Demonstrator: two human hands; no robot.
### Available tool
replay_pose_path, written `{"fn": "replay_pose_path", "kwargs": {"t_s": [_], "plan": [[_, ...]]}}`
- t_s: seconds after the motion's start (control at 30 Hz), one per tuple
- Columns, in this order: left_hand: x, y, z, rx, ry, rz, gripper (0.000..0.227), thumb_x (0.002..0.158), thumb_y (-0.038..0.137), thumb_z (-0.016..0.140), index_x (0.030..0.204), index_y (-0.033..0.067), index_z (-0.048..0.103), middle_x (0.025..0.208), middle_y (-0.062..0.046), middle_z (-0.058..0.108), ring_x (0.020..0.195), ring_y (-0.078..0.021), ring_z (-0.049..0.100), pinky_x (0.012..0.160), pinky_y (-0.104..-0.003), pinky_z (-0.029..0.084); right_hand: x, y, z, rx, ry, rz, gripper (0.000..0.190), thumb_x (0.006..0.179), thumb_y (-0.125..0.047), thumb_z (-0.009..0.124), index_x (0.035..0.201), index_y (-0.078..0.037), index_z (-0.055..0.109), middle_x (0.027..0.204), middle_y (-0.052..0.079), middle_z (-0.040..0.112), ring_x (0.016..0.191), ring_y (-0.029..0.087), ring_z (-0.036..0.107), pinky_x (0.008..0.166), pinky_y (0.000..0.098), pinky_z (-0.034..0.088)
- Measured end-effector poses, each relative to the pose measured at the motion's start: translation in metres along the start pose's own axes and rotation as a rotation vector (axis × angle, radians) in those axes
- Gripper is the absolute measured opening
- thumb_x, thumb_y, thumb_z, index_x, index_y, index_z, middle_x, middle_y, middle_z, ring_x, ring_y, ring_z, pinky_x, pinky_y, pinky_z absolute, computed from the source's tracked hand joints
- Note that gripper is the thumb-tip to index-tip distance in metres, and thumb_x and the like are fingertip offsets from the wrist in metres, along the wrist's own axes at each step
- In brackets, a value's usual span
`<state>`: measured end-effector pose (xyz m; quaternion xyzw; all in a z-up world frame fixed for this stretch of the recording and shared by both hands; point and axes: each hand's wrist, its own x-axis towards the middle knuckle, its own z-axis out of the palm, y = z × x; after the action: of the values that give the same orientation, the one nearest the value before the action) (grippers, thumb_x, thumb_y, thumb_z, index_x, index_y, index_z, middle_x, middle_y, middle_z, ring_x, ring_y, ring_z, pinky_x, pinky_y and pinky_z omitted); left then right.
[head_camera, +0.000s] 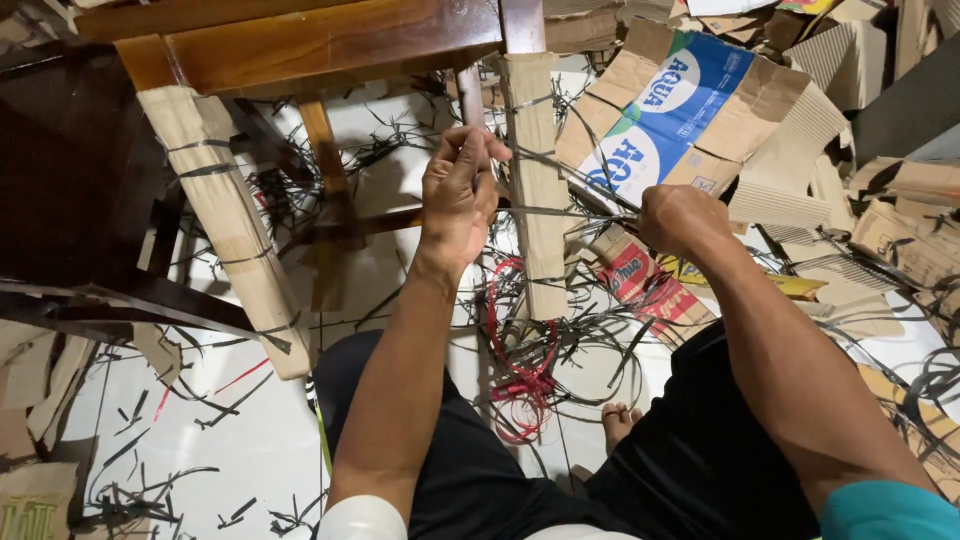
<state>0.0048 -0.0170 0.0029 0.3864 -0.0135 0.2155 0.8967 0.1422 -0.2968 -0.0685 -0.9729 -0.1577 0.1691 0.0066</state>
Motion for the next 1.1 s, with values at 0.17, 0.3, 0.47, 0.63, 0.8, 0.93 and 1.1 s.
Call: {"fn": "replay_pose_path", "kwargs": {"t_s": [0.17,0.3,0.47,0.63,0.8,0.93,1.1], "plan": [[-0.005,0.006,0.005,0.048,-0.052,-0.051,0.011,0.105,0.023,0.061,0.105,0.0124,0.064,0.089,-0.017,0.074,0.033,-0.0004,0.038,0.033,-0.015,0.025,0.01,0.014,0.011,-0.067,0.081,-0.041,0.03,0.094,-0.03,0.062,0.113,-0.016,0.082,0.096,0.017,0.078,0.091,0.039,0.075,0.073,0.0492,0.058],[-0.013,-0.001,0.01,0.056,-0.096,-0.086,0.013,0.103,0.025,0.064,0.106,0.0128,0.064,0.091,-0.017,0.075,0.034,0.0007,0.039,0.033,-0.014,0.024,-0.056,-0.035,-0.046,-0.024,0.261,-0.163,0.04,0.096,-0.018,0.066,0.133,-0.002,0.067,0.098,0.018,0.072,0.084,0.035,0.068,0.069,0.0457,0.053],[-0.031,-0.008,0.034,0.125,-0.175,-0.201,0.016,0.105,0.026,0.061,0.11,0.0105,0.063,0.092,-0.016,0.075,0.038,0.0037,0.04,0.034,-0.013,0.026,-0.16,-0.12,-0.106,0.842,0.226,-0.683,0.067,0.098,-0.028,0.051,0.159,-0.004,0.034,0.152,0.034,0.044,0.139,0.058,0.038,0.11,0.075,0.029],[-0.027,-0.024,0.024,0.048,-0.094,-0.197,0.016,0.104,0.023,0.064,0.114,0.0101,0.063,0.085,-0.014,0.073,0.037,0.0018,0.036,0.034,-0.014,0.026,-0.126,-0.106,-0.07,1.134,0.103,-0.665,0.023,0.107,-0.018,0.053,0.095,-0.004,0.067,0.07,0.006,0.064,0.071,0.018,0.065,0.075,0.032,0.05],[-0.024,-0.023,0.023,-0.012,-0.022,-0.187,0.022,0.106,0.021,0.06,0.126,0.0128,0.057,0.075,-0.009,0.066,0.038,-0.0017,0.033,0.036,-0.014,0.024,-0.12,-0.091,-0.067,1.083,0.244,-0.492,0.034,0.113,-0.028,0.049,0.098,-0.008,0.071,0.057,0.009,0.063,0.057,0.023,0.065,0.07,0.0352,0.05],[-0.015,-0.027,0.013,-0.04,0.044,-0.162,0.025,0.106,0.024,0.06,0.13,0.0145,0.058,0.071,-0.005,0.062,0.039,-0.0011,0.034,0.034,-0.015,0.027,-0.078,-0.059,-0.047,0.926,0.389,-0.309,0.031,0.11,-0.032,0.051,0.097,-0.019,0.075,0.054,0.004,0.062,0.067,0.021,0.068,0.074,0.0354,0.051],[-0.016,-0.028,0.016,-0.079,0.094,-0.126,0.023,0.105,0.023,0.062,0.127,0.0142,0.061,0.069,-0.004,0.06,0.037,-0.0024,0.033,0.031,-0.016,0.027,-0.097,-0.06,-0.06,0.35,0.736,-0.381,0.05,0.104,-0.014,0.059,0.146,0.01,0.05,0.134,0.04,0.057,0.134,0.052,0.048,0.115,0.0605,0.032]]}}
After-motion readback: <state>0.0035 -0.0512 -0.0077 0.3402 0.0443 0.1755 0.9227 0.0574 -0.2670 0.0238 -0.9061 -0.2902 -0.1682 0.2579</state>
